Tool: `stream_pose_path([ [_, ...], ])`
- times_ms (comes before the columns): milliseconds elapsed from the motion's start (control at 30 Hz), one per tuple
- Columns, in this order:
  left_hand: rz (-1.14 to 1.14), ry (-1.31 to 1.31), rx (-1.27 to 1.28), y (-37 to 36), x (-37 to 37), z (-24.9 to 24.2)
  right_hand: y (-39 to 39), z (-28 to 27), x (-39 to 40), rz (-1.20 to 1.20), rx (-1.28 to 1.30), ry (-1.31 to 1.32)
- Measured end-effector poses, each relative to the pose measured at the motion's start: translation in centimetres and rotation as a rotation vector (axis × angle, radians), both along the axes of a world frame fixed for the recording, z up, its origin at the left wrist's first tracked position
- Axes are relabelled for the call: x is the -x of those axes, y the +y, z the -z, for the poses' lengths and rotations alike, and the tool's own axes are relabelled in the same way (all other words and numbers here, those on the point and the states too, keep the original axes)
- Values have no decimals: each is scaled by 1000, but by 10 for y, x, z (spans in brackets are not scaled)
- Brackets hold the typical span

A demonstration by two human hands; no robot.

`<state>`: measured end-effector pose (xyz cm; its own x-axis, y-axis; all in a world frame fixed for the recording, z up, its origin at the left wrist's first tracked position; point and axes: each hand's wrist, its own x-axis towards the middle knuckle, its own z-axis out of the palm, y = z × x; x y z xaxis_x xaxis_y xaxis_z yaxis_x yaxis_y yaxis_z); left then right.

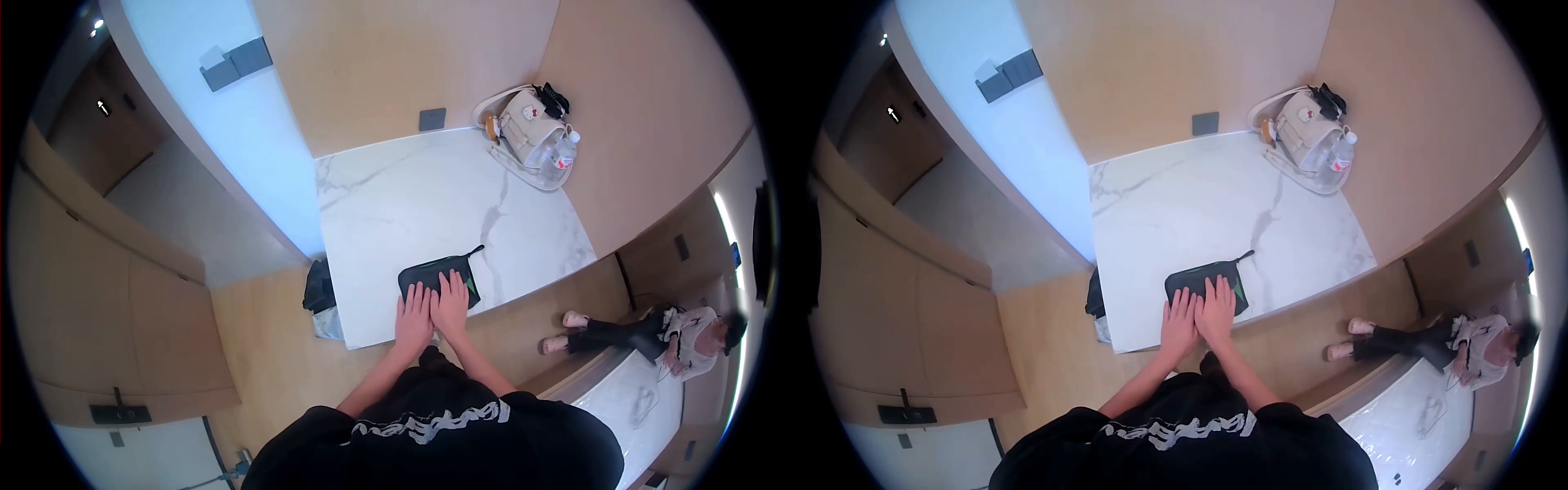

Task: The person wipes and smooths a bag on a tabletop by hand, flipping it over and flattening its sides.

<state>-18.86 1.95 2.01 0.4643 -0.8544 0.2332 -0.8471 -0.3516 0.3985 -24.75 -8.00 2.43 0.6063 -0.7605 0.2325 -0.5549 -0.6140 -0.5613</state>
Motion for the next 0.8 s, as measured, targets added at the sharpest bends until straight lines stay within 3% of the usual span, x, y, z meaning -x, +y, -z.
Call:
stream_pose_path([
  [400, -4, -158, -27, -73, -47, 4, -73, 8, -44, -86, 206, 146],
  [800, -4, -167, -81, -231, -210, 12, -235, 15, -208, -101, 179, 165],
])
